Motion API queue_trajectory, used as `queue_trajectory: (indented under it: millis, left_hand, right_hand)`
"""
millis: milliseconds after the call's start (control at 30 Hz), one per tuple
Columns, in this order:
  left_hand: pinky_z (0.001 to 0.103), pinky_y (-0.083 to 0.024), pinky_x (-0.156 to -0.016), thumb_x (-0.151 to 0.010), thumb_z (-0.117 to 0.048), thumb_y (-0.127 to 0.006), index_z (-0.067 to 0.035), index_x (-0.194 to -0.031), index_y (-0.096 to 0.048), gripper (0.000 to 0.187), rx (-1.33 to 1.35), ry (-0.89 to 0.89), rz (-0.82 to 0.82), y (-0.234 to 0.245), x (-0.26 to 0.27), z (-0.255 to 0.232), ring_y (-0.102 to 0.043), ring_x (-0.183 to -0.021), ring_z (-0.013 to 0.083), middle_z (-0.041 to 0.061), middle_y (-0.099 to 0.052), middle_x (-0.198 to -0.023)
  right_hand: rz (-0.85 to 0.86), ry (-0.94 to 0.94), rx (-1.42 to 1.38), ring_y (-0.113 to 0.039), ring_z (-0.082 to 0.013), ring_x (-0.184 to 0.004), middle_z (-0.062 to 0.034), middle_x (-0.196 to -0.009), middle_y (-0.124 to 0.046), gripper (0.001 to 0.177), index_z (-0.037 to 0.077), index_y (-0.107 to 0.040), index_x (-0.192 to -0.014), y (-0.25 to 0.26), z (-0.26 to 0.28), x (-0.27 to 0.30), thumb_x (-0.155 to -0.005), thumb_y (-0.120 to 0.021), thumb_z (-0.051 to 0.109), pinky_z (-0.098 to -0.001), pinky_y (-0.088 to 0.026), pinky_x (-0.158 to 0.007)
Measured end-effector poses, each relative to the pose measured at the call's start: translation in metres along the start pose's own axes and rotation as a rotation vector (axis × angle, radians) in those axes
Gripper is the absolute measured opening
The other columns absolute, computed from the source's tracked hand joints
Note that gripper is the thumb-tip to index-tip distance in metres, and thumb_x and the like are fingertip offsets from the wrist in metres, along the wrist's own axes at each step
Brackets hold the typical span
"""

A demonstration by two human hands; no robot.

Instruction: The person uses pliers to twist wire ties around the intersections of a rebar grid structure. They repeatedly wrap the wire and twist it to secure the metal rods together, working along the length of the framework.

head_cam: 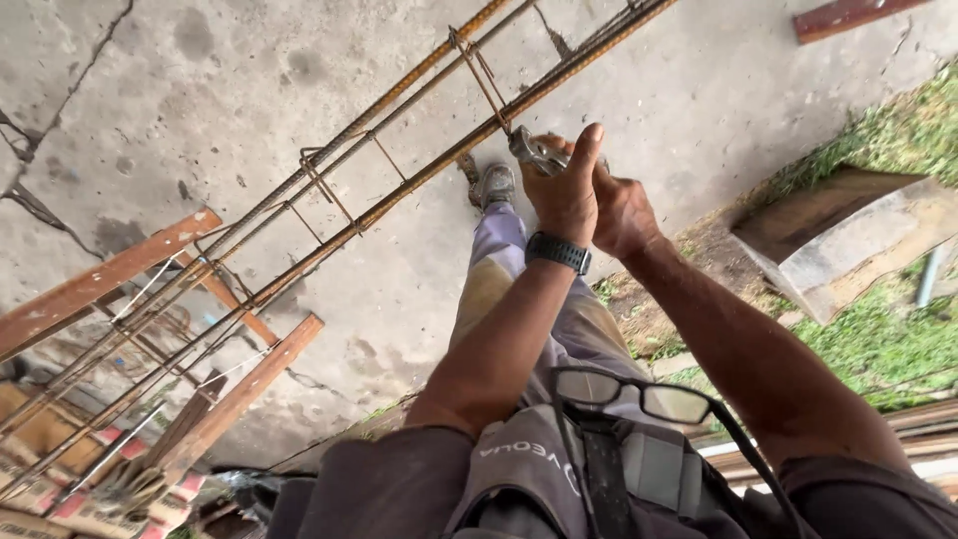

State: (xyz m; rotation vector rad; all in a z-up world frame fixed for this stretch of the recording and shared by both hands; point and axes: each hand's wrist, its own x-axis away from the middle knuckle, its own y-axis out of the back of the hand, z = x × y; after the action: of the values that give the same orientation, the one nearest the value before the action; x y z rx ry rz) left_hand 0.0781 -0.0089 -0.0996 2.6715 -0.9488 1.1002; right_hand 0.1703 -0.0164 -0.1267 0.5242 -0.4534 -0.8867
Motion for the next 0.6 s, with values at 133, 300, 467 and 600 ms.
queue_trajectory:
  millis: [133, 300, 467, 600]
  left_hand:
    - [0.044, -0.037, -0.102, -0.073, -0.039, -0.086, -0.010, -0.139, -0.035, 0.088, -0.119, -0.016, -0.069, 0.001, -0.003, 0.006, -0.045, -0.110, 0.0200, 0.007, -0.039, -0.115]
    - [0.045, -0.042, -0.107, -0.072, -0.049, -0.083, -0.007, -0.136, -0.041, 0.088, -0.240, -0.011, -0.085, 0.000, 0.008, -0.014, -0.056, -0.115, 0.0305, 0.017, -0.051, -0.118]
    - [0.045, -0.050, -0.102, -0.073, -0.051, -0.081, -0.007, -0.133, -0.046, 0.082, -0.329, -0.002, -0.106, -0.004, 0.008, -0.018, -0.063, -0.109, 0.0332, 0.017, -0.059, -0.113]
    - [0.045, -0.045, -0.101, -0.069, -0.047, -0.085, -0.004, -0.124, -0.044, 0.081, -0.125, 0.009, -0.167, -0.013, 0.014, -0.028, -0.056, -0.106, 0.0250, 0.014, -0.049, -0.112]
  right_hand:
    - [-0.021, 0.052, 0.106, -0.057, -0.0409, -0.045, -0.0194, -0.050, -0.046, 0.014, 0.005, -0.052, -0.085, 0.000, -0.009, 0.005, -0.080, -0.064, 0.010, -0.0492, -0.046, -0.046]
    - [-0.003, 0.039, 0.107, -0.057, -0.0406, -0.046, -0.0156, -0.051, -0.049, 0.013, 0.008, -0.051, -0.084, 0.011, 0.005, 0.003, -0.080, -0.064, 0.010, -0.0483, -0.050, -0.051]
    - [0.021, 0.038, 0.004, -0.057, -0.0425, -0.049, -0.0142, -0.053, -0.048, 0.017, 0.012, -0.049, -0.083, 0.020, 0.009, -0.001, -0.081, -0.066, 0.017, -0.0476, -0.049, -0.051]
    - [0.024, 0.035, 0.034, -0.053, -0.0375, -0.048, -0.0124, -0.055, -0.048, 0.016, 0.010, -0.050, -0.087, 0.014, 0.002, 0.003, -0.084, -0.063, 0.019, -0.0459, -0.046, -0.048]
